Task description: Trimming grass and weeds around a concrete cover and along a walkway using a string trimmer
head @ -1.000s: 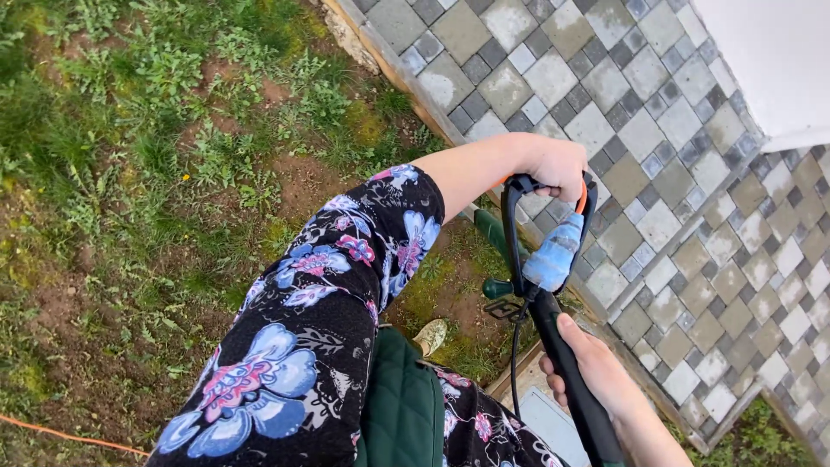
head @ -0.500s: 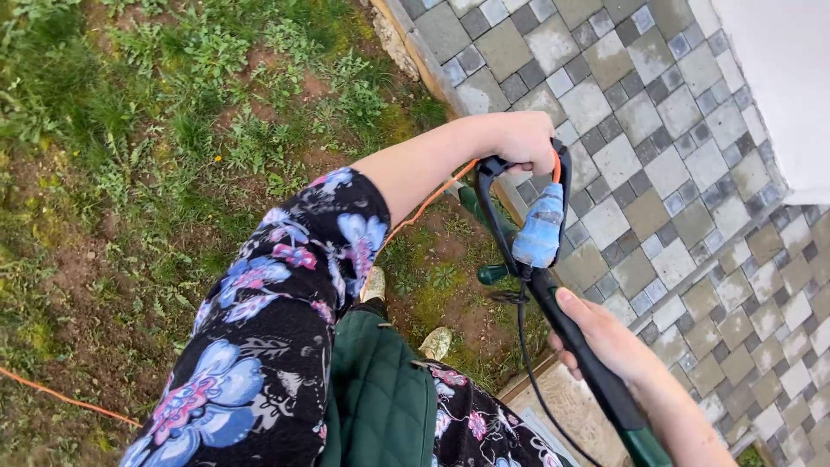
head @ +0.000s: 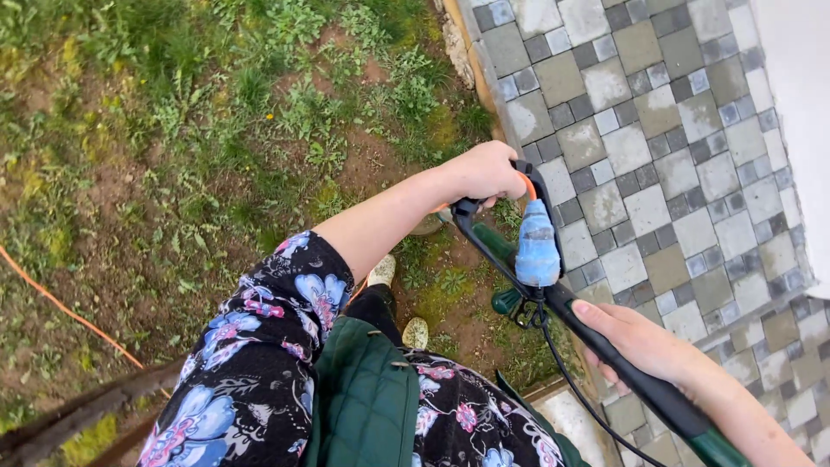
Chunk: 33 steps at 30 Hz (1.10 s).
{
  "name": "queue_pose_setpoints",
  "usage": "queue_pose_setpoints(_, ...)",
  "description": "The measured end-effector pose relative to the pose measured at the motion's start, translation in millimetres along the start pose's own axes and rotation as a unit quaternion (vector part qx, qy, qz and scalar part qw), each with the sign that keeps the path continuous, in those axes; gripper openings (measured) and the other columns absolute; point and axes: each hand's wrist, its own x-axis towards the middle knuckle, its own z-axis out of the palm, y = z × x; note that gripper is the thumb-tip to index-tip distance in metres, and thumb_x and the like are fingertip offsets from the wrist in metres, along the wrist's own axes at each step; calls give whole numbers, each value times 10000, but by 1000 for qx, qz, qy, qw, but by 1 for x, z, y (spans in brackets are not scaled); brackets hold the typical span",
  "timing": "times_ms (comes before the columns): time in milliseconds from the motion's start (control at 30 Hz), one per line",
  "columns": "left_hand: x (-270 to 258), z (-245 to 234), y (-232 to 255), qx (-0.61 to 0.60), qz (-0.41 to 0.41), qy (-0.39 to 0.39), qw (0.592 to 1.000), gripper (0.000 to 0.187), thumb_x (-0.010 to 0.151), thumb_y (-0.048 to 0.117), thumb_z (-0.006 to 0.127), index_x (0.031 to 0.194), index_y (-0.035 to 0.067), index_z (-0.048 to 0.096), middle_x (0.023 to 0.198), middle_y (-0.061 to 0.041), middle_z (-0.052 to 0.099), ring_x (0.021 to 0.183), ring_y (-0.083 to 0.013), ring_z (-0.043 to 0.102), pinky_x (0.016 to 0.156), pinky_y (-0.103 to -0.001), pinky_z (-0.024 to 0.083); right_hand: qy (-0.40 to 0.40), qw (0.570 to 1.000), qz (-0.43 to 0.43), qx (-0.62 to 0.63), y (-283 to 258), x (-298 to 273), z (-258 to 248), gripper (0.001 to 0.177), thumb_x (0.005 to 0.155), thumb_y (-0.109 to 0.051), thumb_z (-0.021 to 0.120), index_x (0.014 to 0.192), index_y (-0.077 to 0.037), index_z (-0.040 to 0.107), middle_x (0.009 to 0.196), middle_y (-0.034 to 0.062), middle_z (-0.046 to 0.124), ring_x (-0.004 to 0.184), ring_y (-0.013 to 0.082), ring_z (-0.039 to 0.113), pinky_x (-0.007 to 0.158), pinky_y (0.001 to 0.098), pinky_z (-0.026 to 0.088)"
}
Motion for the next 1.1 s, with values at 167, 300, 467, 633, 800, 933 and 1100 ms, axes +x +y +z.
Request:
queue_pose_setpoints(167, -27, 41, -27, -23, -11, 41, 999, 196, 725, 68, 569, 912, 13, 580, 589, -66, 514, 444, -138, 451, 418, -295, 343, -2, 1000, -14, -20, 36, -5, 12, 552, 1042, -453, 469, 824, 52, 525, 622, 223, 565, 397, 279, 514, 341, 410, 512)
queue_pose_setpoints(300, -42, 83, -42, -46, -21, 52, 997, 866, 732, 67, 555, 1566, -33, 344, 658, -83, 578, 459, -141, 482, 404, -305, 366, -11, 999, -35, -33, 85, -7, 11, 502, 1032, -437, 485, 850, 31, 504, 655, 225, 607, 406, 281, 529, 331, 401, 485)
queue_pose_setpoints(467, -64, 128, -41, -34, -29, 58, 997, 233, 741, 88, 567, 965, 28, 585, 622, -67, 509, 456, -144, 453, 398, -297, 349, -6, 999, -1, -36, 134, -14, 9, 567, 1027, -472, 471, 841, 61, 521, 599, 257, 563, 373, 313, 496, 308, 420, 453)
queue_pose_setpoints(633, -66, 163, -53, -9, -23, 58, 998, 217, 699, 105, 579, 911, 61, 602, 618, -47, 561, 452, -131, 496, 403, -284, 411, 6, 999, -20, -24, 178, -21, 17, 570, 1030, -428, 484, 810, 96, 529, 650, 263, 595, 372, 333, 517, 295, 439, 446)
queue_pose_setpoints(800, -77, 183, -74, -16, -17, 38, 999, 181, 742, 138, 593, 911, 74, 596, 592, -68, 578, 441, -154, 506, 408, -301, 424, 46, 998, 47, 5, 186, -44, 43, 444, 1033, -416, 526, 994, 25, 562, 704, 248, 581, 433, 313, 522, 320, 415, 444)
queue_pose_setpoints(933, -94, 177, -101, -20, -12, 26, 999, 157, 753, 136, 606, 892, 80, 560, 602, -73, 568, 460, -169, 522, 444, -320, 447, 46, 997, 60, -4, 179, -50, 72, 452, 1037, -416, 518, 1018, 33, 563, 714, 246, 589, 436, 310, 524, 337, 404, 437)
queue_pose_setpoints(1100, -137, 153, -126, -20, -18, 40, 999, 193, 792, 137, 601, 977, 87, 574, 680, -57, 585, 496, -146, 531, 446, -302, 444, 56, 996, 33, -57, 157, -53, 110, 450, 1034, -396, 528, 947, 45, 536, 691, 259, 630, 389, 319, 537, 303, 408, 461)
